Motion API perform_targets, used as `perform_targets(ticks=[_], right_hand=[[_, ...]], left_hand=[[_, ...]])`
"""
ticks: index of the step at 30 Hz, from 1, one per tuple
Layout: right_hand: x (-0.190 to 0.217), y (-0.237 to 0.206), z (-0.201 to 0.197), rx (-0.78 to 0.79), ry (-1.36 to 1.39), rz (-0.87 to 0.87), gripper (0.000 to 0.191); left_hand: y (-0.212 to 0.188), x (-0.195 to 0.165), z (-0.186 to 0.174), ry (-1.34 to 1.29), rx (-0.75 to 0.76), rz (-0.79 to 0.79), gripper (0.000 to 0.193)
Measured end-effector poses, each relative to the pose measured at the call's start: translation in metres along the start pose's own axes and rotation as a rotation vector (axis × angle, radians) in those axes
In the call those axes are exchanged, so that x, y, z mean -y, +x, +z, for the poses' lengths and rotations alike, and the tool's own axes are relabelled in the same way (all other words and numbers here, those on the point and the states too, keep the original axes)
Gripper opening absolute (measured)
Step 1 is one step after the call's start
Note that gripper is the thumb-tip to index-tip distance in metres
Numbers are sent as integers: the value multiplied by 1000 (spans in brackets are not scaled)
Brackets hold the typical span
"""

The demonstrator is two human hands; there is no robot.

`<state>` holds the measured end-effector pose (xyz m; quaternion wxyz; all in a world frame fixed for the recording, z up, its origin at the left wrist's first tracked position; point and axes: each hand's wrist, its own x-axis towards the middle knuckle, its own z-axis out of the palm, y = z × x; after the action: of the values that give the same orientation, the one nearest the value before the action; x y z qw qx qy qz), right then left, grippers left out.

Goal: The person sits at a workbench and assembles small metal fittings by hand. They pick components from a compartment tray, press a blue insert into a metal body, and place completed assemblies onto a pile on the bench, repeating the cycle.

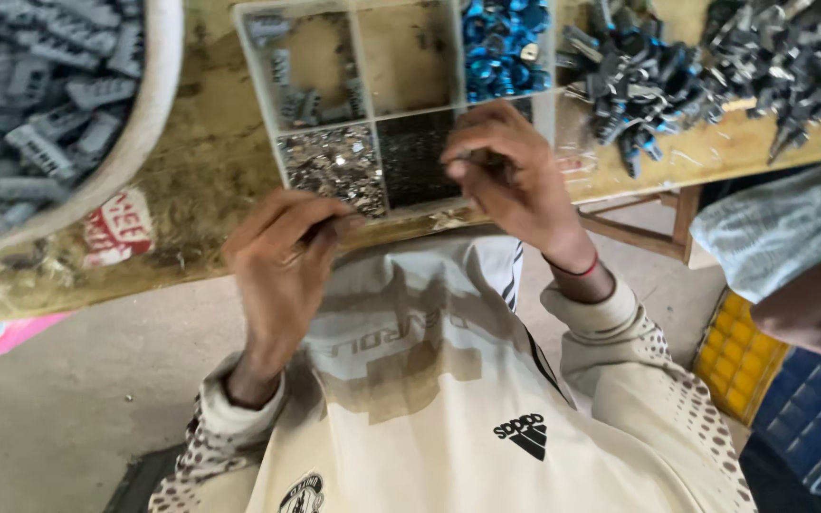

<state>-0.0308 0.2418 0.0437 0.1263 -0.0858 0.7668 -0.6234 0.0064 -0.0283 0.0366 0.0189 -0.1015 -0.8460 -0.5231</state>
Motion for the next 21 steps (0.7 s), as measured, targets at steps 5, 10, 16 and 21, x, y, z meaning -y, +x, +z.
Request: perform_targets(ticks=[5,10,16,21], right_hand=[[-7,-14,0,75,394,160,8],[-12,-24,-1,124,482,165,13],[-7,-22,-3,174,471,150,11],[-4,-19,-8,242,374,117,13]], left_hand=[[12,-1,30,-763,167,-377,13],[17,-13,52,-1016,200,-375,18],[21,-16,54,-1075,232,-309,24],[20,-12,49,-913,282,-213,15]])
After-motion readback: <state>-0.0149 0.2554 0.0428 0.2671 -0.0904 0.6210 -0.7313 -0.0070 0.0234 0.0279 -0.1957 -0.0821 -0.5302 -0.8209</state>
